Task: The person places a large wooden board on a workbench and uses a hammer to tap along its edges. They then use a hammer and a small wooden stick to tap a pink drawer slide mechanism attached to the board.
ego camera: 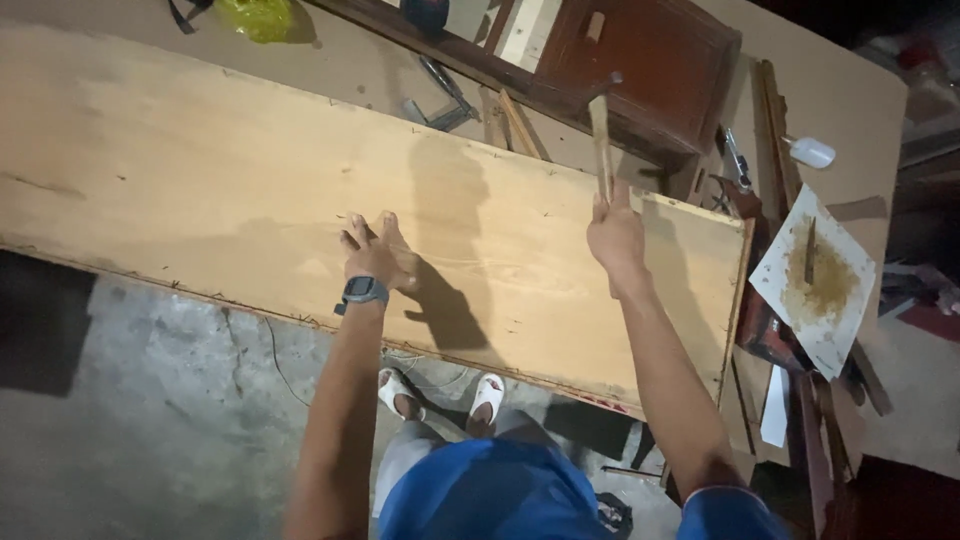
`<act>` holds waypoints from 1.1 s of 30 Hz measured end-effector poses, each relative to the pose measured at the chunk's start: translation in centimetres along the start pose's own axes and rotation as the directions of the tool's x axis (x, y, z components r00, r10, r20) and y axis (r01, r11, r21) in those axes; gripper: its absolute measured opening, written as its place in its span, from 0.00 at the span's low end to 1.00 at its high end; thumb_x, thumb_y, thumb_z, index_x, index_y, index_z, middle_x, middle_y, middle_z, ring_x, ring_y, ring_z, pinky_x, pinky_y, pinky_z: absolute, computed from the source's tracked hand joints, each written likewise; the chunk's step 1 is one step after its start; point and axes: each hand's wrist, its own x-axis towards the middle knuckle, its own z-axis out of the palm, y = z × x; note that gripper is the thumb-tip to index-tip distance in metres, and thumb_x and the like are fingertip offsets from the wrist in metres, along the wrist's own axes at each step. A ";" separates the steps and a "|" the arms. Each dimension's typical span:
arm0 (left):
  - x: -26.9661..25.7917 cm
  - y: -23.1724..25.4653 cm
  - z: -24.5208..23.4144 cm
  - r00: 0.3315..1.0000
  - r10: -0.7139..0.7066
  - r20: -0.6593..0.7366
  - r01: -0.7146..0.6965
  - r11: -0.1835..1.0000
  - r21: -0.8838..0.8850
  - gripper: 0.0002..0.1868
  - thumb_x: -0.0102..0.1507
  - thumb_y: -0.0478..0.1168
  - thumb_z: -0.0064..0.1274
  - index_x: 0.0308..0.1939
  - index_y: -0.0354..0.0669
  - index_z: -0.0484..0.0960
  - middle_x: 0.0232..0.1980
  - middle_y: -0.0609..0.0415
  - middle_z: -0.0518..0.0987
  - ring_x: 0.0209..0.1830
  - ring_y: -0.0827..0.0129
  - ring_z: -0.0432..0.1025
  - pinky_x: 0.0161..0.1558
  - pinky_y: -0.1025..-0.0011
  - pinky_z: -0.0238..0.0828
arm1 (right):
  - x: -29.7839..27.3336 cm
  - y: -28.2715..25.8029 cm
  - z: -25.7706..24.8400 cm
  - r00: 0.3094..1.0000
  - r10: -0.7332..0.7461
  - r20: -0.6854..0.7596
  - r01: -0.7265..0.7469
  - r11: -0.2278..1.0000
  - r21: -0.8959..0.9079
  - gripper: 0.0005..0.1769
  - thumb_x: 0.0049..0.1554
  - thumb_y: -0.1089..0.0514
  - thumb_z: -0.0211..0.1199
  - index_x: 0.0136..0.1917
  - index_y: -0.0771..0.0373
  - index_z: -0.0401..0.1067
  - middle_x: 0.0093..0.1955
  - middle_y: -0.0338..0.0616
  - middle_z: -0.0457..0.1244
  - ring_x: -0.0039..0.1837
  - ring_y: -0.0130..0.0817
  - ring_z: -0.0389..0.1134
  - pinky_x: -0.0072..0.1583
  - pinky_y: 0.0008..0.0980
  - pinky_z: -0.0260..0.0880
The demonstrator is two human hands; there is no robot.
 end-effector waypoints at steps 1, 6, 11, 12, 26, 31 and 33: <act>0.2 0.0 0.2 1.000 -0.001 0.003 0.001 1.000 0.019 0.74 0.47 0.69 0.69 0.82 0.75 0.29 0.86 0.44 0.31 0.82 0.32 0.34 0.74 0.49 0.61 | -1.4 -1.8 -1.0 0.999 0.039 -0.011 -0.039 0.999 0.033 0.31 0.71 0.50 0.35 0.71 0.79 0.62 0.61 0.75 0.64 0.65 0.68 0.66 0.61 0.61 0.69; 1.5 -0.4 1.5 0.999 -0.003 -0.035 0.003 1.000 -0.004 0.63 0.57 0.56 0.64 0.83 0.74 0.30 0.86 0.45 0.33 0.82 0.36 0.38 0.73 0.50 0.62 | 11.1 11.1 7.5 0.988 -0.084 0.133 0.114 0.966 -0.234 0.23 0.66 0.59 0.44 0.70 0.73 0.59 0.47 0.64 0.66 0.50 0.62 0.74 0.39 0.51 0.71; -1.0 -0.2 0.2 1.000 0.003 -0.022 -0.004 0.999 -0.032 0.67 0.54 0.61 0.67 0.83 0.71 0.32 0.86 0.43 0.35 0.82 0.36 0.40 0.75 0.52 0.61 | 3.6 3.3 2.5 0.998 -0.035 -0.047 0.040 0.994 0.103 0.27 0.67 0.61 0.42 0.77 0.71 0.54 0.68 0.72 0.60 0.70 0.69 0.62 0.63 0.63 0.66; -0.4 -0.2 0.3 0.999 0.023 -0.032 -0.022 0.999 0.030 0.69 0.52 0.66 0.67 0.83 0.70 0.31 0.86 0.42 0.36 0.83 0.38 0.38 0.77 0.52 0.54 | 3.5 3.3 2.9 0.999 0.024 -0.041 -0.020 0.993 0.115 0.22 0.67 0.59 0.42 0.70 0.74 0.61 0.59 0.69 0.63 0.62 0.62 0.67 0.54 0.54 0.68; -1.2 0.1 -0.7 0.999 -0.013 -0.039 0.009 0.995 -0.099 0.73 0.46 0.62 0.74 0.82 0.77 0.35 0.86 0.46 0.34 0.83 0.34 0.36 0.75 0.48 0.60 | 2.0 4.6 4.8 0.995 -0.049 -0.091 0.060 0.991 0.122 0.29 0.67 0.63 0.41 0.77 0.86 0.50 0.78 0.78 0.48 0.74 0.76 0.55 0.73 0.67 0.52; -1.0 0.1 -0.8 0.999 -0.001 -0.048 -0.004 0.994 -0.109 0.75 0.43 0.67 0.74 0.83 0.76 0.36 0.86 0.47 0.36 0.83 0.37 0.36 0.74 0.47 0.61 | 8.2 9.2 6.1 0.999 -0.054 -0.006 0.052 0.978 -0.201 0.22 0.65 0.55 0.46 0.61 0.71 0.75 0.48 0.65 0.70 0.54 0.66 0.73 0.45 0.57 0.73; -0.9 0.2 -1.1 0.999 0.003 -0.048 -0.007 0.997 -0.082 0.76 0.43 0.67 0.74 0.83 0.75 0.35 0.86 0.46 0.36 0.83 0.36 0.37 0.74 0.47 0.62 | 3.5 4.0 2.2 0.999 -0.020 -0.039 0.017 0.997 -0.079 0.24 0.68 0.54 0.42 0.70 0.69 0.62 0.57 0.69 0.66 0.62 0.66 0.68 0.56 0.60 0.68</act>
